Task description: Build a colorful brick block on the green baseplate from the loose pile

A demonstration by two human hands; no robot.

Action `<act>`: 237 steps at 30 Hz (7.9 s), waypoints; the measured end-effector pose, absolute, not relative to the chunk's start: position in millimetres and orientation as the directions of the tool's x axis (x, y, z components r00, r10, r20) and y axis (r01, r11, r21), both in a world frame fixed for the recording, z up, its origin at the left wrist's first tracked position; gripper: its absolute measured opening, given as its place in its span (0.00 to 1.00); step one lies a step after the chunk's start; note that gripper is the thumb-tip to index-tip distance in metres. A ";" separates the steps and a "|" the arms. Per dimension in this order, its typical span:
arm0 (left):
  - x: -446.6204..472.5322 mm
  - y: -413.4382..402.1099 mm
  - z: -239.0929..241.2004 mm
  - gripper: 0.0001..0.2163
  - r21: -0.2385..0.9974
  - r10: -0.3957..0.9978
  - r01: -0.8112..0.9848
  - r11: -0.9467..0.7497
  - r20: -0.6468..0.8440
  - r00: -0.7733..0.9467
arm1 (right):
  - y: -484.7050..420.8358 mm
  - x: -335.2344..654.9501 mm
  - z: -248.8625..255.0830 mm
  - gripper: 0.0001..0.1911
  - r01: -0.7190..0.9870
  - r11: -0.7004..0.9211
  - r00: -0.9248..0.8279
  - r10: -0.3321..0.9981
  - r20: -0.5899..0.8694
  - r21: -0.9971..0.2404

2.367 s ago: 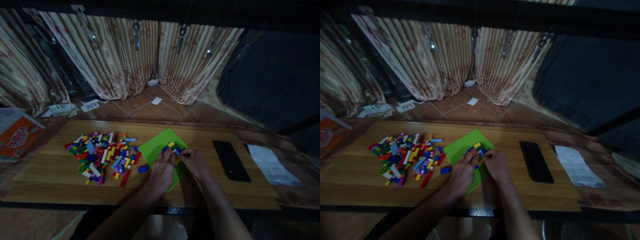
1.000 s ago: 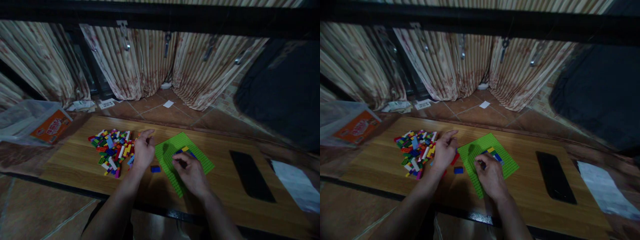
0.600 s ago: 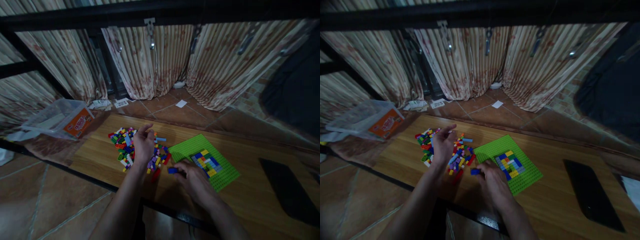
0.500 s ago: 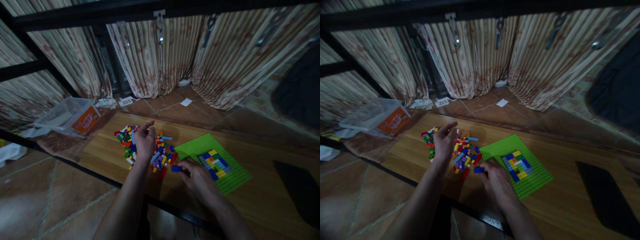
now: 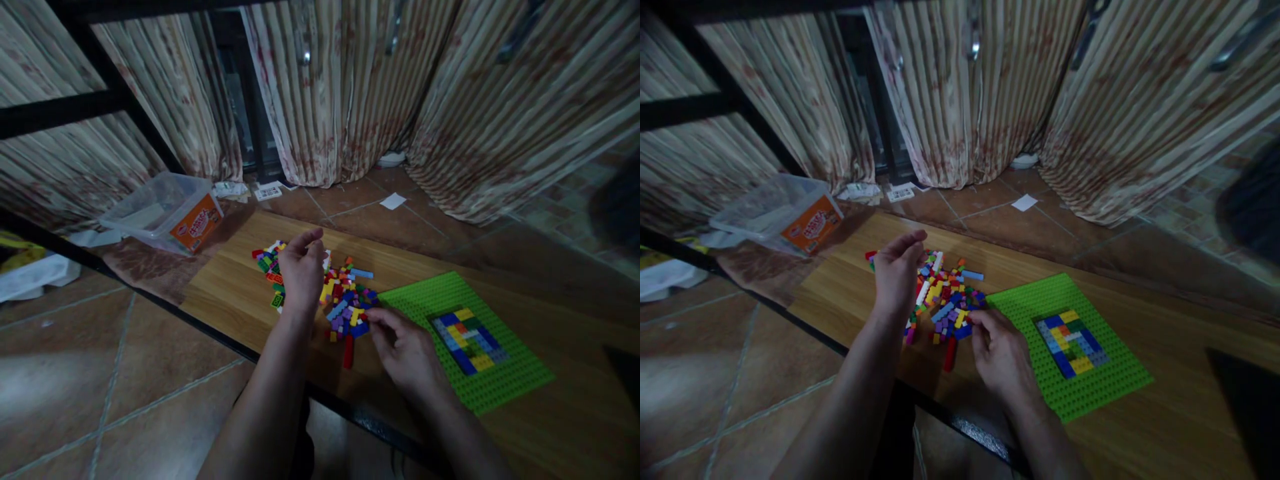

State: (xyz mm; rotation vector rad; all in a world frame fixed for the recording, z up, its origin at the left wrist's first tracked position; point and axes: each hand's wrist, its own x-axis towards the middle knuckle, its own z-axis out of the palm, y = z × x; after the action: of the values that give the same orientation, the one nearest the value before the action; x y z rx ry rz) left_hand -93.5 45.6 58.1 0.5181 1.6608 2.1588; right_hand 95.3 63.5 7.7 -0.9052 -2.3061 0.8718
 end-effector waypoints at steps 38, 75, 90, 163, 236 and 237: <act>-39.0 56.8 52.3 0.09 1.000 0.882 -0.004 0.017 -0.017 -0.471 | 71.6 105.9 26.6 0.13 0.047 0.118 -0.316 0.944 0.098 -0.992; 31.7 74.5 20.9 0.09 0.947 0.997 0.323 0.000 0.025 -0.073 | 110.5 229.5 24.1 0.09 0.589 0.355 -0.474 0.879 0.046 -0.726; 31.4 72.7 28.2 0.10 0.913 0.999 0.408 0.027 -0.011 -0.041 | 113.0 226.9 22.1 0.13 0.622 0.423 -0.503 0.861 0.077 -0.659; 35.6 66.5 33.8 0.11 0.793 0.997 0.607 -0.059 0.021 0.069 | 115.3 221.2 18.2 0.09 0.626 0.311 -0.372 0.925 0.077 -0.715; 37.1 70.0 27.6 0.16 0.670 0.977 0.742 -0.034 0.178 -0.116 | 114.0 208.5 16.4 0.32 0.865 0.279 -0.272 0.959 0.078 -0.416; 37.2 69.9 27.3 0.16 0.672 0.977 0.740 -0.033 0.178 -0.118 | 116.4 213.2 14.9 0.32 0.878 0.262 -0.253 0.964 0.075 -0.401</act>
State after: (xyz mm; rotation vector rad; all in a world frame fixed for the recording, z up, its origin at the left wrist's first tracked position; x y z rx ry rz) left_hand 37.2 69.9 27.3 1.8057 1.8974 0.9285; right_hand 213.2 116.4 14.9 -1.6943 -2.2327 0.4012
